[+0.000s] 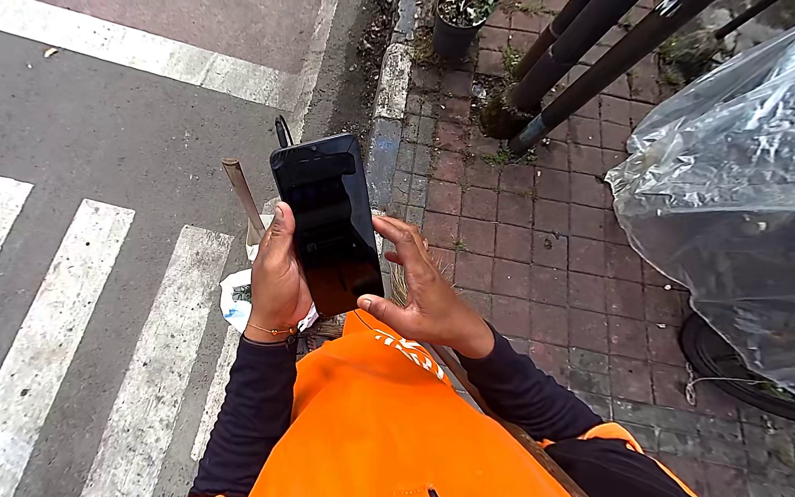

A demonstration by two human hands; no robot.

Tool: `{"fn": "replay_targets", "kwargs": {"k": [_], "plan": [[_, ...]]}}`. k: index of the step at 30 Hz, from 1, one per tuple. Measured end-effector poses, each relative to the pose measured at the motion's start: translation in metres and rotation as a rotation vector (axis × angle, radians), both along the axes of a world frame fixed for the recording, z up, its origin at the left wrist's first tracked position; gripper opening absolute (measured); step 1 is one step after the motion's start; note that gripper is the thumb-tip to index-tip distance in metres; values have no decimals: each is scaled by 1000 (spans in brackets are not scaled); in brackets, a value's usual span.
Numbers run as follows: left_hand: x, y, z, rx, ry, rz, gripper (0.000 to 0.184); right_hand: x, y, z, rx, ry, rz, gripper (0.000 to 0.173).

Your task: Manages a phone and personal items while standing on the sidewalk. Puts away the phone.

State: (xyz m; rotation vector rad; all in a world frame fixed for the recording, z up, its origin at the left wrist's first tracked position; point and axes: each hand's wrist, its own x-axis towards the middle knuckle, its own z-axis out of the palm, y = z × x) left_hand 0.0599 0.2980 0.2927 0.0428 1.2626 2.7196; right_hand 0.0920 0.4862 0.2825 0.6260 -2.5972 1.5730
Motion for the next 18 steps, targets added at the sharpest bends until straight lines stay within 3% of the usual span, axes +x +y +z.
{"fn": "replay_targets", "kwargs": {"k": [4,18], "plan": [[0,2,1,6,23,-20,45,2,0,0,-15,5,-22,77],[7,9,2,0,22,-52,46,7,5,4,-112,-31,-95,48]]}}
